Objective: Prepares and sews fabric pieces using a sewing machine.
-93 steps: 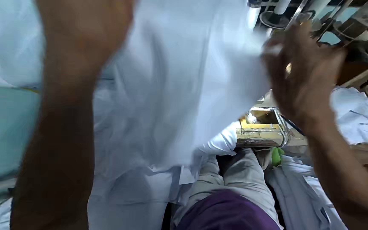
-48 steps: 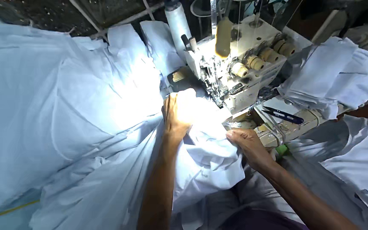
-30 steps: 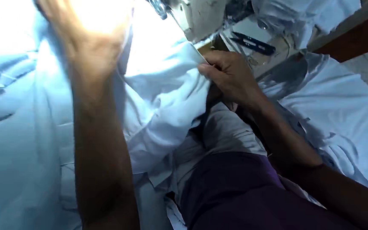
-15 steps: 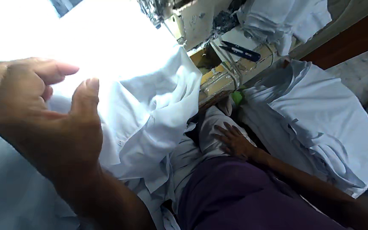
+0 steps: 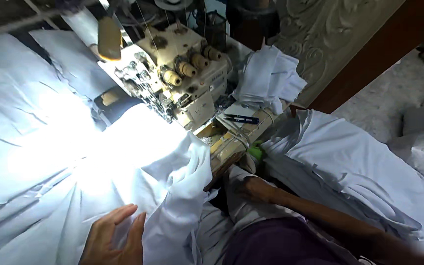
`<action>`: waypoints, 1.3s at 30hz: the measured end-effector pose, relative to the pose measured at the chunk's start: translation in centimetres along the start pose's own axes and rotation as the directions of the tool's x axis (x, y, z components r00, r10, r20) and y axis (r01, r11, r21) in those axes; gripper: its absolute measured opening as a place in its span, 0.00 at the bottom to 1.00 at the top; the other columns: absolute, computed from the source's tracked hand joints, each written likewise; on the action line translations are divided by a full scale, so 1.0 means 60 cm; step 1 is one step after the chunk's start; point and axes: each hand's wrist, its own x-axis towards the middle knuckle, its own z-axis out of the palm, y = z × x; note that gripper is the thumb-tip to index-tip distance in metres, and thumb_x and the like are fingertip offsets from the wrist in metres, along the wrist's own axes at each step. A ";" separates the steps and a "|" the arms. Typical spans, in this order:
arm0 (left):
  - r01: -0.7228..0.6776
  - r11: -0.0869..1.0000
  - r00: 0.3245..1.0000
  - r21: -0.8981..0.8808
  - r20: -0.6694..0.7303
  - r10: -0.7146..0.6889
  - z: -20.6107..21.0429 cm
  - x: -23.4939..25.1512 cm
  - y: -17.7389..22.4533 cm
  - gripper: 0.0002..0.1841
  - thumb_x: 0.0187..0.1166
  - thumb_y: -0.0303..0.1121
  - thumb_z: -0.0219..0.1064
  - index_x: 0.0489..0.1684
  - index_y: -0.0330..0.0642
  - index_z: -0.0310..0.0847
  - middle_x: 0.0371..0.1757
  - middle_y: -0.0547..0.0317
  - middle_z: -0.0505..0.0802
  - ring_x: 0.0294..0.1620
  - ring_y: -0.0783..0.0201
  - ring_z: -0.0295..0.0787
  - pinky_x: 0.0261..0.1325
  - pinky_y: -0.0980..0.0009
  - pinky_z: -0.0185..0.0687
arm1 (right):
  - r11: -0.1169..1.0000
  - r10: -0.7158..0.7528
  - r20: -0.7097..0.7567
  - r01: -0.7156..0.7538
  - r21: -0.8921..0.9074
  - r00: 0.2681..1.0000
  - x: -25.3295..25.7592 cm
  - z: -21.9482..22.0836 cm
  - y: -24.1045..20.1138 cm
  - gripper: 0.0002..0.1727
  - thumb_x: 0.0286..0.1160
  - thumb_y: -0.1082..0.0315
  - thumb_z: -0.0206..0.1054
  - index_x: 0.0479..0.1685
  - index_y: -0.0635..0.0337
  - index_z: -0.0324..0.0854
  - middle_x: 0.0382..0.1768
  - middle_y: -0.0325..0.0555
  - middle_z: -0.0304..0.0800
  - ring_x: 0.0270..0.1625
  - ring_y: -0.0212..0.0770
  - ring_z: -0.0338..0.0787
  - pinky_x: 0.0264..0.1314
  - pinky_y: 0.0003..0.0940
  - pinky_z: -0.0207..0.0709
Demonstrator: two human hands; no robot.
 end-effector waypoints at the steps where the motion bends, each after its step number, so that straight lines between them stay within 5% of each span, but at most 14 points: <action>1: -0.002 1.000 1.000 -0.009 -0.009 0.002 -0.004 -0.008 -0.004 0.15 0.78 0.27 0.66 0.46 0.17 0.84 0.50 0.25 0.89 0.56 0.52 0.86 0.62 0.67 0.80 | 0.999 -0.023 -0.119 0.027 0.031 0.993 -0.010 -0.034 -0.017 0.16 0.84 0.69 0.61 0.56 0.70 0.89 0.51 0.65 0.94 0.57 0.65 0.93 0.67 0.63 0.78; 4: 0.015 0.999 0.999 -0.040 -0.038 -0.017 -0.008 -0.030 -0.014 0.15 0.78 0.27 0.65 0.44 0.15 0.83 0.47 0.28 0.90 0.54 0.59 0.86 0.61 0.74 0.79 | 0.989 -0.125 -0.577 0.053 -0.141 0.807 -0.025 -0.138 -0.035 0.11 0.78 0.74 0.65 0.50 0.67 0.92 0.45 0.57 0.96 0.48 0.55 0.97 0.56 0.55 0.87; 7: 0.029 0.996 0.999 -0.084 -0.036 -0.032 0.000 -0.039 -0.008 0.15 0.79 0.27 0.65 0.45 0.16 0.83 0.46 0.31 0.90 0.53 0.64 0.86 0.60 0.76 0.79 | 0.899 -0.275 -0.740 -0.110 -0.425 0.613 -0.002 -0.252 0.008 0.11 0.74 0.78 0.65 0.50 0.68 0.90 0.50 0.62 0.94 0.53 0.62 0.95 0.55 0.57 0.87; 10: -0.008 0.997 1.000 -0.080 -0.023 0.006 0.005 -0.044 0.001 0.14 0.79 0.28 0.64 0.44 0.18 0.84 0.46 0.31 0.91 0.52 0.59 0.88 0.60 0.71 0.81 | 0.835 -0.207 -0.654 -0.217 -0.505 0.728 0.030 -0.345 0.048 0.32 0.64 0.72 0.76 0.74 0.65 0.79 0.82 0.69 0.70 0.84 0.73 0.69 0.83 0.69 0.61; 11: -0.012 0.997 1.000 -0.071 -0.017 0.011 0.005 -0.047 0.003 0.14 0.79 0.28 0.64 0.44 0.19 0.85 0.46 0.31 0.91 0.52 0.56 0.88 0.60 0.68 0.81 | 0.815 -0.166 -0.605 -0.237 -0.529 0.779 0.043 -0.361 0.061 0.43 0.59 0.66 0.82 0.82 0.62 0.72 0.88 0.68 0.59 0.89 0.74 0.59 0.86 0.71 0.53; 13: 0.002 0.998 1.000 -0.068 -0.020 -0.003 0.005 -0.054 0.002 0.14 0.79 0.29 0.65 0.44 0.20 0.85 0.46 0.33 0.91 0.52 0.55 0.89 0.61 0.68 0.82 | 0.789 -0.112 -0.529 -0.248 -0.562 0.841 0.069 -0.373 0.089 0.52 0.56 0.58 0.85 0.87 0.62 0.65 0.91 0.66 0.55 0.91 0.73 0.55 0.87 0.71 0.49; 19: 0.035 0.997 0.997 -0.073 -0.059 -0.039 0.001 -0.070 0.000 0.13 0.78 0.28 0.65 0.42 0.20 0.86 0.45 0.34 0.92 0.52 0.57 0.89 0.60 0.71 0.82 | 0.894 -0.151 -0.589 -0.145 -0.425 0.794 0.092 -0.403 0.101 0.19 0.85 0.69 0.61 0.70 0.65 0.85 0.76 0.59 0.82 0.83 0.65 0.74 0.86 0.61 0.62; 24: 0.039 0.995 0.996 -0.087 -0.075 -0.045 0.006 -0.080 -0.003 0.14 0.78 0.29 0.65 0.41 0.21 0.87 0.44 0.35 0.92 0.52 0.61 0.89 0.60 0.74 0.81 | 0.902 0.055 -0.632 -0.310 -0.300 0.773 0.099 -0.431 0.053 0.19 0.91 0.66 0.53 0.66 0.73 0.78 0.54 0.74 0.88 0.59 0.76 0.88 0.63 0.73 0.74; 27: 0.041 0.995 0.995 -0.093 -0.082 -0.049 0.004 -0.088 -0.006 0.14 0.78 0.30 0.65 0.40 0.22 0.87 0.44 0.36 0.92 0.51 0.61 0.89 0.59 0.74 0.81 | 0.955 0.160 -0.733 -0.292 -0.055 0.661 0.096 -0.478 0.047 0.24 0.93 0.63 0.50 0.73 0.77 0.71 0.59 0.78 0.84 0.64 0.72 0.86 0.70 0.66 0.73; 30: 0.049 0.994 0.994 -0.098 -0.089 -0.058 0.000 -0.099 -0.009 0.14 0.78 0.30 0.65 0.40 0.22 0.87 0.43 0.36 0.92 0.50 0.62 0.89 0.59 0.74 0.81 | 0.963 0.250 -0.846 -0.029 0.269 0.470 0.085 -0.546 0.062 0.26 0.94 0.59 0.49 0.76 0.74 0.69 0.64 0.63 0.82 0.62 0.45 0.86 0.67 0.41 0.81; 33: 0.048 0.993 0.994 -0.112 -0.090 -0.058 0.000 -0.104 -0.012 0.14 0.78 0.30 0.65 0.40 0.21 0.87 0.42 0.36 0.92 0.50 0.62 0.89 0.59 0.75 0.80 | 0.920 0.256 -0.904 0.201 0.337 0.343 0.048 -0.609 0.039 0.21 0.93 0.60 0.51 0.72 0.67 0.70 0.54 0.46 0.82 0.51 0.31 0.87 0.54 0.32 0.85; 39: 0.027 0.987 0.997 -0.156 -0.070 -0.039 0.005 -0.102 -0.003 0.15 0.80 0.31 0.65 0.41 0.22 0.87 0.43 0.38 0.92 0.51 0.66 0.88 0.60 0.78 0.79 | 0.969 0.123 -0.939 0.167 0.183 0.320 -0.067 -0.595 -0.057 0.10 0.90 0.62 0.56 0.57 0.58 0.75 0.42 0.31 0.83 0.42 0.25 0.88 0.49 0.26 0.86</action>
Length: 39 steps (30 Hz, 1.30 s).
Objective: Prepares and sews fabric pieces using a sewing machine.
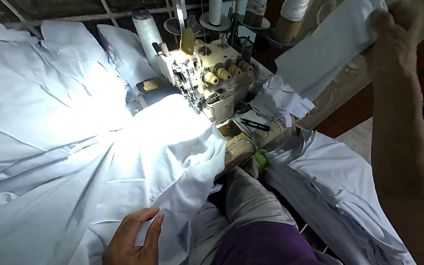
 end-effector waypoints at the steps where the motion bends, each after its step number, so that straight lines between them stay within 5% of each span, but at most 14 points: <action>1: -0.008 1.000 1.000 -0.006 0.008 0.008 0.000 0.000 0.001 0.15 0.81 0.32 0.65 0.41 0.22 0.86 0.43 0.38 0.92 0.52 0.65 0.87 0.61 0.77 0.79 | 0.999 -0.028 0.033 0.028 -0.025 0.999 -0.026 -0.011 -0.007 0.09 0.89 0.63 0.56 0.57 0.56 0.75 0.41 0.29 0.82 0.41 0.23 0.87 0.49 0.25 0.85; 5: -0.035 0.999 0.999 -0.031 0.024 0.035 0.001 -0.003 -0.001 0.17 0.83 0.35 0.64 0.42 0.22 0.85 0.44 0.38 0.91 0.53 0.68 0.86 0.62 0.78 0.78 | 0.992 0.005 0.135 0.012 -0.122 0.991 -0.145 -0.043 -0.014 0.07 0.88 0.65 0.56 0.56 0.53 0.74 0.37 0.21 0.82 0.38 0.16 0.85 0.46 0.19 0.83; 8: -0.019 0.999 0.999 -0.051 0.026 0.021 0.003 -0.009 -0.004 0.18 0.83 0.37 0.64 0.43 0.23 0.86 0.45 0.41 0.92 0.54 0.71 0.85 0.63 0.80 0.76 | 0.953 0.121 0.214 -0.053 -0.298 0.969 -0.243 -0.066 0.001 0.15 0.90 0.60 0.56 0.65 0.57 0.74 0.41 0.28 0.82 0.38 0.15 0.84 0.46 0.19 0.82; 13: 0.028 0.999 0.999 -0.044 0.028 -0.026 0.010 -0.016 0.001 0.20 0.83 0.39 0.64 0.42 0.24 0.87 0.46 0.42 0.92 0.54 0.68 0.87 0.63 0.74 0.78 | 0.817 0.302 0.284 -0.094 -0.569 0.910 -0.406 -0.004 0.035 0.19 0.88 0.67 0.58 0.67 0.73 0.74 0.33 0.58 0.85 0.29 0.47 0.83 0.36 0.49 0.80; 16: 0.032 0.997 0.999 -0.065 0.027 -0.030 0.019 -0.016 0.014 0.19 0.81 0.38 0.65 0.41 0.24 0.87 0.45 0.44 0.92 0.54 0.68 0.87 0.63 0.74 0.78 | 0.859 0.399 0.464 -0.146 -0.490 0.791 -0.537 0.079 0.056 0.20 0.87 0.69 0.56 0.68 0.77 0.75 0.36 0.60 0.90 0.34 0.47 0.89 0.40 0.45 0.83; 18: 0.045 0.997 0.998 -0.066 0.043 -0.042 0.023 -0.018 0.022 0.18 0.80 0.38 0.66 0.42 0.25 0.88 0.47 0.44 0.92 0.55 0.67 0.87 0.63 0.71 0.79 | 0.897 0.437 0.704 -0.210 -0.389 0.560 -0.595 0.116 0.067 0.23 0.90 0.65 0.54 0.76 0.72 0.74 0.61 0.59 0.91 0.60 0.48 0.93 0.64 0.44 0.84; 20: 0.051 0.997 0.997 -0.061 0.055 -0.048 0.024 -0.023 0.023 0.17 0.80 0.38 0.65 0.41 0.27 0.88 0.47 0.45 0.93 0.55 0.67 0.88 0.64 0.71 0.80 | 0.922 0.384 0.850 -0.109 -0.371 0.362 -0.609 0.136 0.086 0.26 0.91 0.59 0.54 0.76 0.70 0.77 0.73 0.62 0.84 0.76 0.57 0.84 0.82 0.52 0.71; 25: 0.073 0.996 0.996 -0.051 0.056 -0.070 0.029 -0.042 0.018 0.17 0.81 0.38 0.65 0.42 0.28 0.89 0.47 0.47 0.93 0.55 0.66 0.89 0.63 0.69 0.81 | 0.870 0.282 0.912 0.320 -0.374 0.298 -0.583 0.178 0.148 0.16 0.86 0.71 0.56 0.55 0.72 0.88 0.59 0.66 0.91 0.64 0.67 0.89 0.69 0.60 0.79; 30: 0.086 0.996 0.993 -0.030 0.085 -0.083 0.044 -0.046 0.025 0.15 0.81 0.37 0.65 0.43 0.33 0.91 0.48 0.50 0.94 0.53 0.63 0.90 0.59 0.64 0.83 | 0.796 0.370 0.921 0.470 -0.383 0.124 -0.580 0.249 0.162 0.20 0.86 0.64 0.60 0.63 0.70 0.85 0.67 0.67 0.85 0.75 0.69 0.78 0.73 0.65 0.68; 34: 0.087 0.996 0.988 0.009 0.127 -0.088 0.046 -0.047 0.027 0.14 0.81 0.38 0.64 0.42 0.36 0.91 0.46 0.51 0.94 0.49 0.60 0.91 0.54 0.58 0.85 | 0.794 0.465 0.885 0.443 -0.415 -0.004 -0.569 0.284 0.148 0.19 0.87 0.65 0.60 0.66 0.68 0.84 0.71 0.66 0.83 0.79 0.68 0.74 0.78 0.67 0.61; 39: 0.105 0.994 0.984 0.019 0.144 -0.107 0.055 -0.049 0.021 0.14 0.81 0.38 0.64 0.42 0.37 0.91 0.46 0.53 0.94 0.50 0.60 0.91 0.54 0.59 0.85 | 0.871 0.301 0.941 0.357 -0.338 0.155 -0.584 0.263 0.168 0.13 0.82 0.71 0.62 0.54 0.69 0.89 0.55 0.66 0.91 0.66 0.67 0.86 0.74 0.64 0.69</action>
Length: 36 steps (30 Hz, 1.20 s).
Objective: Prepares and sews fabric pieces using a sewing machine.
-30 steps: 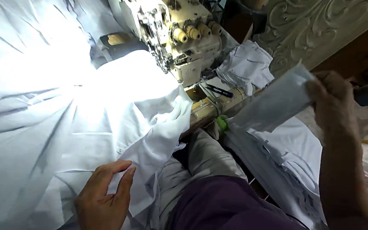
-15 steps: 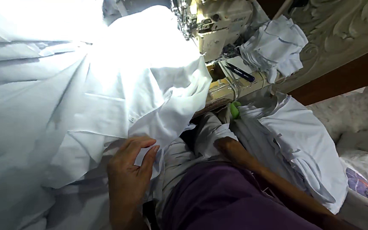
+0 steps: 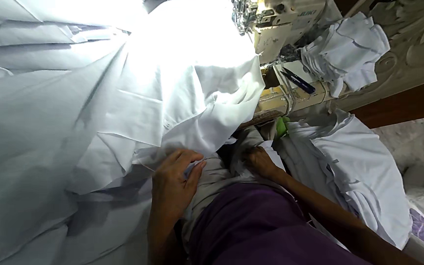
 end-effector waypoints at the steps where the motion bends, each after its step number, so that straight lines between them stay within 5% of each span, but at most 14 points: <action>1: -0.002 1.000 1.000 -0.004 0.006 0.002 0.004 0.001 0.000 0.14 0.80 0.38 0.64 0.42 0.37 0.91 0.46 0.52 0.94 0.50 0.60 0.91 0.54 0.59 0.85 | 1.000 -0.022 -0.066 0.022 0.007 0.998 -0.005 0.010 0.005 0.13 0.81 0.70 0.63 0.52 0.70 0.89 0.53 0.66 0.92 0.64 0.67 0.87 0.73 0.64 0.70; 8: -0.043 0.999 0.997 0.003 0.067 0.042 0.024 0.010 0.010 0.14 0.81 0.39 0.64 0.41 0.38 0.91 0.45 0.53 0.94 0.48 0.59 0.91 0.51 0.57 0.85 | 0.983 -0.184 -0.430 0.158 -0.095 0.884 -0.022 0.052 0.037 0.11 0.70 0.67 0.74 0.33 0.70 0.90 0.41 0.62 0.94 0.50 0.63 0.93 0.64 0.63 0.79; 11: -0.036 0.999 0.996 0.008 0.084 0.036 0.026 0.011 0.016 0.13 0.81 0.39 0.64 0.41 0.39 0.92 0.46 0.53 0.94 0.48 0.58 0.91 0.51 0.55 0.85 | 0.991 -0.137 -0.441 0.129 -0.048 0.887 -0.042 0.037 0.031 0.13 0.69 0.66 0.75 0.29 0.71 0.88 0.37 0.62 0.92 0.46 0.63 0.93 0.60 0.63 0.79; 14: -0.038 0.999 0.994 -0.022 0.097 0.040 0.030 0.013 0.025 0.12 0.80 0.38 0.65 0.41 0.39 0.92 0.46 0.54 0.94 0.49 0.60 0.91 0.52 0.58 0.85 | 0.954 0.059 -0.279 0.028 0.297 0.959 -0.087 -0.025 -0.004 0.14 0.70 0.66 0.73 0.31 0.74 0.87 0.33 0.60 0.90 0.41 0.56 0.91 0.54 0.56 0.79; 16: -0.070 0.995 0.990 -0.070 0.121 0.078 0.041 0.019 0.037 0.12 0.80 0.37 0.66 0.40 0.39 0.92 0.45 0.54 0.94 0.48 0.62 0.91 0.52 0.62 0.86 | 0.807 0.115 -0.161 0.003 0.591 0.980 -0.120 -0.067 -0.017 0.10 0.67 0.67 0.73 0.28 0.66 0.82 0.26 0.42 0.83 0.31 0.33 0.82 0.39 0.31 0.76; 18: -0.103 0.979 0.978 -0.178 0.160 0.132 0.066 0.029 0.051 0.11 0.79 0.36 0.67 0.40 0.37 0.92 0.44 0.53 0.94 0.46 0.65 0.92 0.51 0.66 0.87 | 0.521 0.074 -0.134 0.076 0.850 0.988 -0.149 -0.097 -0.032 0.12 0.65 0.73 0.72 0.22 0.50 0.75 0.21 0.21 0.77 0.25 0.15 0.74 0.29 0.13 0.68; 20: -0.104 0.923 0.958 -0.370 0.212 0.193 0.105 0.041 0.064 0.09 0.77 0.30 0.67 0.44 0.34 0.91 0.47 0.52 0.94 0.49 0.66 0.92 0.55 0.68 0.88 | 0.325 0.021 -0.153 0.138 0.936 0.988 -0.173 -0.124 -0.049 0.14 0.64 0.76 0.70 0.23 0.43 0.76 0.23 0.16 0.80 0.26 0.11 0.75 0.30 0.10 0.68; 23: 0.054 0.705 0.870 -0.707 0.380 0.315 0.160 0.057 0.081 0.16 0.74 0.22 0.64 0.57 0.26 0.85 0.62 0.46 0.90 0.65 0.65 0.87 0.67 0.68 0.83 | 0.249 -0.018 -0.225 0.223 0.943 0.974 -0.193 -0.152 -0.067 0.13 0.67 0.77 0.71 0.33 0.43 0.80 0.34 0.19 0.88 0.35 0.14 0.84 0.40 0.12 0.79; 25: 0.202 0.531 0.791 -0.823 0.457 0.408 0.176 0.063 0.093 0.17 0.74 0.23 0.62 0.59 0.22 0.81 0.63 0.52 0.89 0.65 0.75 0.83 0.70 0.75 0.79 | 0.284 -0.025 -0.285 0.280 0.917 0.958 -0.201 -0.165 -0.071 0.12 0.70 0.77 0.67 0.39 0.45 0.80 0.42 0.22 0.91 0.43 0.16 0.88 0.48 0.16 0.83; 27: 0.298 0.410 0.747 -0.862 0.478 0.461 0.180 0.068 0.100 0.13 0.78 0.26 0.63 0.54 0.25 0.83 0.54 0.66 0.89 0.57 0.85 0.82 0.65 0.82 0.78 | 0.334 -0.020 -0.332 0.320 0.887 0.943 -0.207 -0.176 -0.069 0.13 0.72 0.77 0.61 0.39 0.43 0.79 0.38 0.20 0.89 0.41 0.15 0.86 0.46 0.14 0.82; 29: 0.357 0.346 0.768 -0.868 0.484 0.421 0.176 0.072 0.099 0.05 0.77 0.29 0.65 0.42 0.42 0.87 0.46 0.78 0.91 0.48 0.88 0.85 0.54 0.84 0.82 | 0.385 -0.017 -0.399 0.374 0.844 0.917 -0.211 -0.182 -0.065 0.14 0.77 0.76 0.56 0.38 0.43 0.81 0.34 0.19 0.86 0.39 0.13 0.84 0.45 0.12 0.79; 32: 0.387 0.291 0.858 -0.875 0.458 0.232 0.161 0.077 0.088 0.03 0.73 0.38 0.72 0.29 0.58 0.87 0.35 0.80 0.91 0.37 0.85 0.86 0.42 0.83 0.82 | 0.536 0.036 -0.564 0.460 0.708 0.825 -0.205 -0.181 -0.066 0.17 0.81 0.76 0.51 0.29 0.48 0.82 0.30 0.22 0.83 0.37 0.12 0.81 0.42 0.09 0.75; 34: 0.381 0.274 0.898 -0.883 0.424 0.118 0.144 0.083 0.088 0.03 0.73 0.38 0.74 0.32 0.60 0.85 0.30 0.78 0.89 0.31 0.83 0.86 0.36 0.82 0.85 | 0.727 0.022 -0.661 0.442 0.526 0.750 -0.196 -0.177 -0.071 0.14 0.80 0.76 0.52 0.28 0.54 0.79 0.30 0.27 0.81 0.37 0.13 0.80 0.42 0.09 0.73; 36: 0.374 0.277 0.914 -0.885 0.402 0.051 0.123 0.087 0.094 0.06 0.78 0.33 0.69 0.47 0.57 0.84 0.32 0.74 0.90 0.30 0.80 0.87 0.36 0.80 0.87 | 0.907 -0.054 -0.712 0.332 0.258 0.700 -0.184 -0.171 -0.078 0.09 0.76 0.69 0.57 0.33 0.58 0.82 0.35 0.36 0.82 0.39 0.21 0.80 0.41 0.14 0.74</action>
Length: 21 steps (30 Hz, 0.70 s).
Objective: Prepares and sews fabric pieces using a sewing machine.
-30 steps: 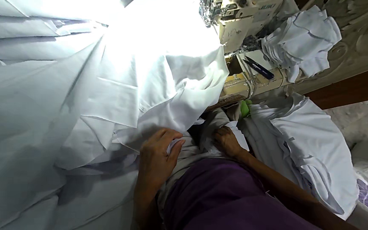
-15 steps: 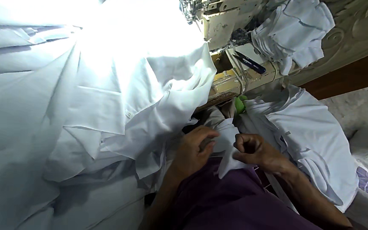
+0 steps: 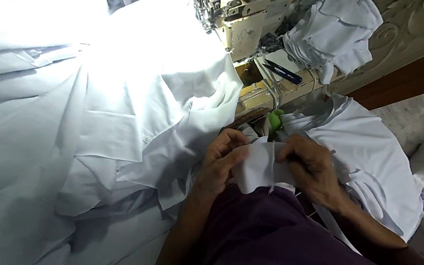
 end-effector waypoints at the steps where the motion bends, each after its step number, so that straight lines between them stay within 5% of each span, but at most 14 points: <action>1: 0.005 1.000 0.999 0.025 -0.036 -0.004 0.002 -0.003 0.012 0.09 0.81 0.30 0.65 0.53 0.55 0.83 0.32 0.72 0.90 0.29 0.79 0.87 0.35 0.80 0.87 | 0.986 -0.070 -0.004 0.068 -0.153 0.998 0.002 0.011 0.002 0.10 0.73 0.63 0.61 0.36 0.58 0.85 0.40 0.43 0.85 0.42 0.30 0.84 0.41 0.23 0.77; 4: -0.018 0.988 0.997 0.153 -0.076 0.030 0.003 -0.009 0.041 0.12 0.85 0.25 0.56 0.56 0.51 0.82 0.32 0.71 0.90 0.29 0.79 0.88 0.34 0.81 0.88 | 0.844 -0.286 0.054 0.278 -0.459 0.957 0.011 0.042 0.021 0.22 0.70 0.46 0.69 0.45 0.56 0.85 0.54 0.56 0.88 0.45 0.50 0.88 0.37 0.39 0.79; 8: -0.113 0.916 0.990 0.386 -0.033 0.136 -0.013 -0.015 0.060 0.09 0.84 0.26 0.60 0.48 0.49 0.85 0.32 0.75 0.88 0.28 0.82 0.83 0.33 0.85 0.83 | 0.724 -0.454 0.112 0.439 -0.532 0.884 0.026 0.063 0.045 0.14 0.72 0.56 0.68 0.48 0.54 0.84 0.56 0.55 0.89 0.36 0.50 0.83 0.31 0.38 0.71; 11: -0.206 0.820 0.978 0.534 0.081 0.193 -0.027 -0.020 0.068 0.03 0.77 0.34 0.70 0.41 0.48 0.87 0.36 0.77 0.90 0.34 0.85 0.85 0.38 0.86 0.84 | 0.831 -0.417 0.074 0.413 -0.374 0.906 0.033 0.065 0.047 0.13 0.66 0.59 0.70 0.45 0.54 0.87 0.53 0.54 0.89 0.42 0.50 0.85 0.40 0.38 0.75; 14: -0.327 0.664 0.945 0.672 0.216 0.246 -0.033 -0.025 0.072 0.18 0.72 0.50 0.76 0.32 0.44 0.85 0.32 0.71 0.86 0.37 0.85 0.82 0.40 0.88 0.79 | 0.950 -0.279 0.060 0.285 -0.127 0.958 0.035 0.063 0.042 0.18 0.83 0.53 0.61 0.39 0.54 0.91 0.47 0.48 0.88 0.47 0.40 0.83 0.48 0.30 0.76; 17: -0.361 0.385 0.924 0.849 0.271 0.269 -0.023 -0.033 0.072 0.28 0.69 0.62 0.73 0.28 0.42 0.79 0.29 0.63 0.81 0.32 0.77 0.77 0.32 0.83 0.70 | 0.986 -0.161 0.048 0.159 0.045 0.986 0.036 0.059 0.034 0.21 0.89 0.55 0.58 0.37 0.60 0.89 0.43 0.44 0.86 0.49 0.32 0.82 0.54 0.24 0.75; 19: -0.359 0.242 0.911 0.902 0.282 0.300 -0.018 -0.032 0.069 0.27 0.71 0.59 0.73 0.27 0.39 0.80 0.29 0.56 0.82 0.27 0.70 0.78 0.25 0.78 0.70 | 0.988 -0.099 0.059 0.091 0.127 0.993 0.036 0.057 0.032 0.21 0.91 0.55 0.55 0.39 0.61 0.87 0.45 0.42 0.86 0.52 0.29 0.83 0.58 0.23 0.76; 21: -0.335 0.219 0.911 0.916 0.255 0.324 -0.020 -0.028 0.068 0.20 0.75 0.49 0.72 0.27 0.38 0.82 0.33 0.53 0.85 0.29 0.68 0.81 0.27 0.78 0.73 | 0.984 -0.046 0.059 0.035 0.176 0.997 0.036 0.056 0.029 0.23 0.92 0.55 0.52 0.42 0.62 0.89 0.49 0.42 0.89 0.56 0.29 0.84 0.61 0.25 0.76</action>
